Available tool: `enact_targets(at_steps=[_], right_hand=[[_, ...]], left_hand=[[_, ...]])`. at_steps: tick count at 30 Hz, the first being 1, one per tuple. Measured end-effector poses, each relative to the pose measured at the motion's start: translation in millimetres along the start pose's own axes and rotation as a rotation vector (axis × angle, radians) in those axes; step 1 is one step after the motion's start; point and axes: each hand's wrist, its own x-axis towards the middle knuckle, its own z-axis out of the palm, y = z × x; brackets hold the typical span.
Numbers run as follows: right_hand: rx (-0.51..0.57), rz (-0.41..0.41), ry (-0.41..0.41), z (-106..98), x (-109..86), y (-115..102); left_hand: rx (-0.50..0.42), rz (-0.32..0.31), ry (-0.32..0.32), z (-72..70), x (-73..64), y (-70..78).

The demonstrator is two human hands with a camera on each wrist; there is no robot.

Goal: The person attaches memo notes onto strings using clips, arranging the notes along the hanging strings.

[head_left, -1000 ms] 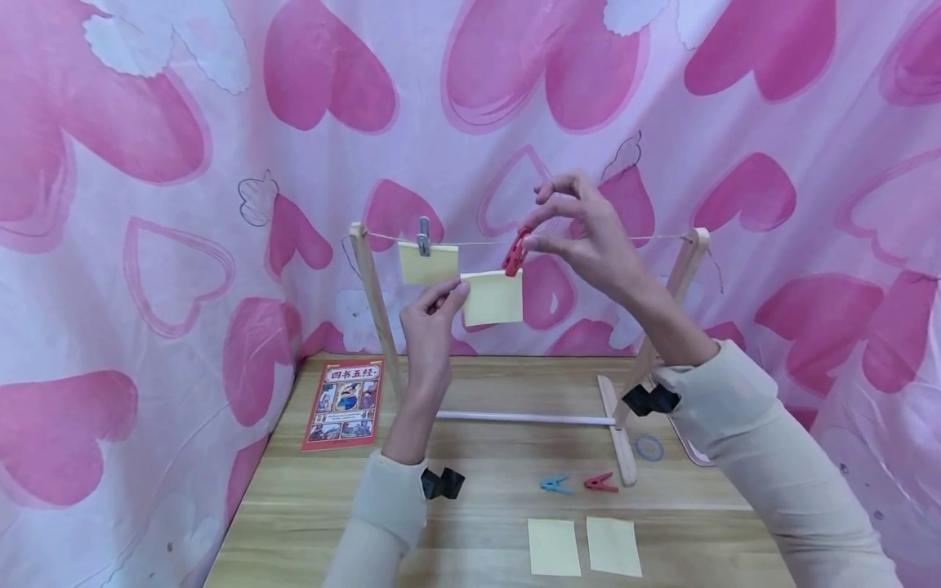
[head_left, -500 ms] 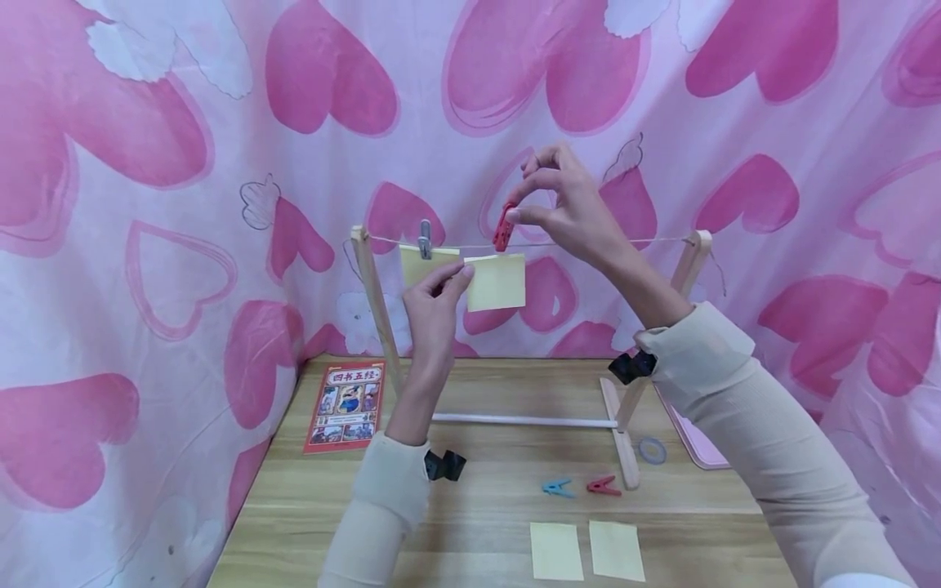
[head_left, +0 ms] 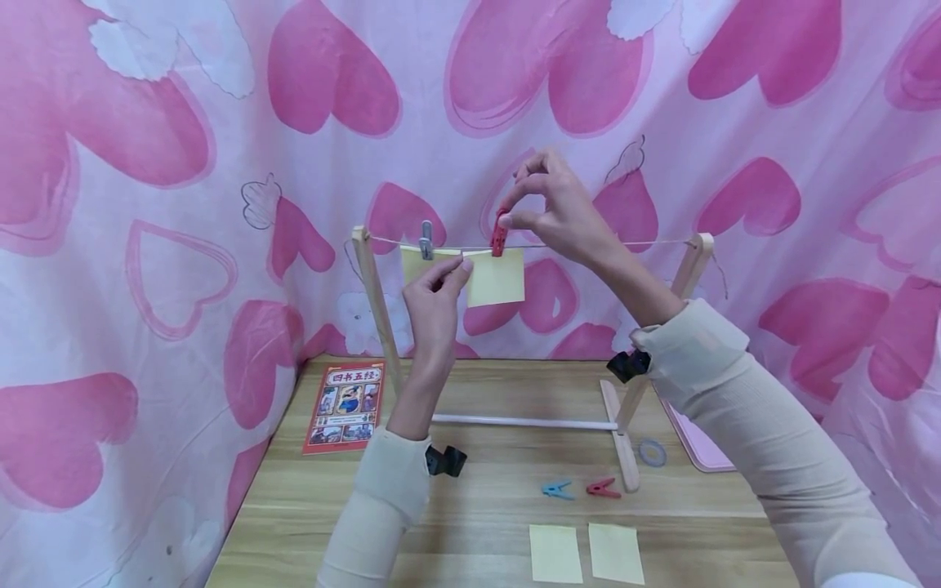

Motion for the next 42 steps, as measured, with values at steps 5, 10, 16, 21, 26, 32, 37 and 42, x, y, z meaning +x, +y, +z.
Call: enact_targets(at_steps=[5,10,16,21,26,32,37,42], right_hand=[[-0.015,-0.027,-0.032,3,1.1,-1],[-0.025,-0.045,-0.062,5,0.4,-2],[-0.03,-0.038,-0.098,6,-0.7,-1],[-0.052,-0.028,-0.115,5,-2.9,-2],[-0.058,-0.013,-0.122,3,-4.7,-2],[-0.067,0.02,-0.137,1,-6.7,-1],[-0.082,0.011,-0.149,0,-8.0,-1],[-0.068,-0.019,-0.139,0,-11.4,1]], left_hand=[[0.008,0.005,0.006,0.2,-0.4,2.0],[0.005,0.01,-0.004,-0.4,-0.8,0.9],[0.008,0.013,-0.012,-1.5,-1.7,-1.3],[0.009,0.006,-0.011,-1.8,-2.6,-1.1],[0.01,0.001,-0.008,-1.7,-3.2,-0.2],[0.007,-0.005,-0.001,-1.4,-3.4,-1.2],[0.003,-0.007,0.001,-1.7,-3.9,-3.3],[0.002,-0.017,0.001,-2.4,-5.0,-5.1]])
